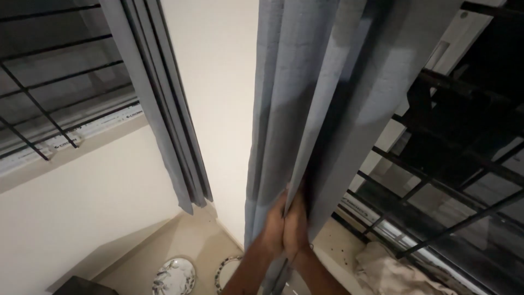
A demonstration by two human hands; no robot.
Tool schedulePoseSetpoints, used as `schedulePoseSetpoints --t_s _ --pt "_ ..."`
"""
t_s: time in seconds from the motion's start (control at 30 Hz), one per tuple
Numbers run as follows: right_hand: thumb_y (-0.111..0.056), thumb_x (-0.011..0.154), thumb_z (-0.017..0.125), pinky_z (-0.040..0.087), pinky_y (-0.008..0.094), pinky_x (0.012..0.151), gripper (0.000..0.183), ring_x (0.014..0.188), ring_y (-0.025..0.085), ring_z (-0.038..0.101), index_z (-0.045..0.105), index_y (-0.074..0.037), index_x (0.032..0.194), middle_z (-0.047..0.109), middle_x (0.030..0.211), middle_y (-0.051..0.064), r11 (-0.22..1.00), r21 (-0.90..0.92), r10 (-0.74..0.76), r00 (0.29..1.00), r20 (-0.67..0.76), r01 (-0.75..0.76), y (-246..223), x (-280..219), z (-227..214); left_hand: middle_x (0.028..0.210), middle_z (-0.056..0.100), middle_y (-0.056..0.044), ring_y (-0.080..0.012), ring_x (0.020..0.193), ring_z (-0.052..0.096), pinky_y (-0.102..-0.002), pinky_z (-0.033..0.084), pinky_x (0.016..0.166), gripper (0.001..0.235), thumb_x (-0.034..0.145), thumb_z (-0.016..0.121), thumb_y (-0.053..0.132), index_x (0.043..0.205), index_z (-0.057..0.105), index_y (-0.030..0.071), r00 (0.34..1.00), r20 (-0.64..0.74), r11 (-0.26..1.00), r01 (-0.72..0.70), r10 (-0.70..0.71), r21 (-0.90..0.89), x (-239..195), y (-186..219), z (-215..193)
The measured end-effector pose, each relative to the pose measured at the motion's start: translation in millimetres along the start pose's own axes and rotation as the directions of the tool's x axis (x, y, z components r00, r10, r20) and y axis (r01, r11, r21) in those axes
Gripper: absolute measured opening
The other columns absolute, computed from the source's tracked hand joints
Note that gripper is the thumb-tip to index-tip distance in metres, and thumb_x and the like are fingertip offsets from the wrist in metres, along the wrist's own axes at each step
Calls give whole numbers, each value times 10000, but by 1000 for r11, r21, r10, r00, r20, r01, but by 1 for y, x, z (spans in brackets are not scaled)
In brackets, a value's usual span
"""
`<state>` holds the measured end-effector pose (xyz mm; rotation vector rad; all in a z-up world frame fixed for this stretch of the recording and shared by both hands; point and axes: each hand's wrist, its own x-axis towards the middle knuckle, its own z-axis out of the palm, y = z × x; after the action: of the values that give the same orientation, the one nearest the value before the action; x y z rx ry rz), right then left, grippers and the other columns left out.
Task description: The person is hanging a grey curtain onto a metal curtain rod mounted above a window.
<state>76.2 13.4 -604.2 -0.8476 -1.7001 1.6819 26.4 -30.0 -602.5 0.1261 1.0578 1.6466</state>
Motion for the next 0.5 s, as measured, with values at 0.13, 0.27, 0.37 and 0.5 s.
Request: schedulePoseSetpoints --t_s 0.13,0.27,0.37,0.5 --pt "-499 1018 203 280 365 1207 689 1489 254 365 284 -125 1591 368 1619 118 996 -28 86 996 -14 -87 27 9 -1 1301 630 -125 -269 1208 575 -387 443 1055 681 1000 376 571 1460 541 97 1000 3 1000 6 -6 -6 18 -18 -15" --pt "-519 1015 232 316 385 1193 693 1473 259 409 374 -134 1572 437 1587 134 973 83 216 976 -7 -215 11 -1 2 1139 669 -132 -265 1080 613 -375 479 964 633 991 394 570 1322 623 81 1000 -11 998 -7 7 -62 24 -30 -20" --pt "-532 1009 255 311 400 1196 699 1475 261 405 389 -137 1570 438 1591 125 937 202 289 957 7 -284 32 3 -1 1103 647 -133 -265 1054 595 -357 477 939 607 1025 418 559 1292 626 55 996 64 966 -50 68 -254 90 -84 -59" --pt "-565 1003 284 292 425 1213 734 1481 292 395 367 -118 1578 419 1608 128 925 243 300 954 10 -293 45 5 0 1201 648 -128 -251 1135 586 -302 460 992 599 1062 438 515 1365 617 31 979 134 883 -75 154 -464 65 -69 -46"
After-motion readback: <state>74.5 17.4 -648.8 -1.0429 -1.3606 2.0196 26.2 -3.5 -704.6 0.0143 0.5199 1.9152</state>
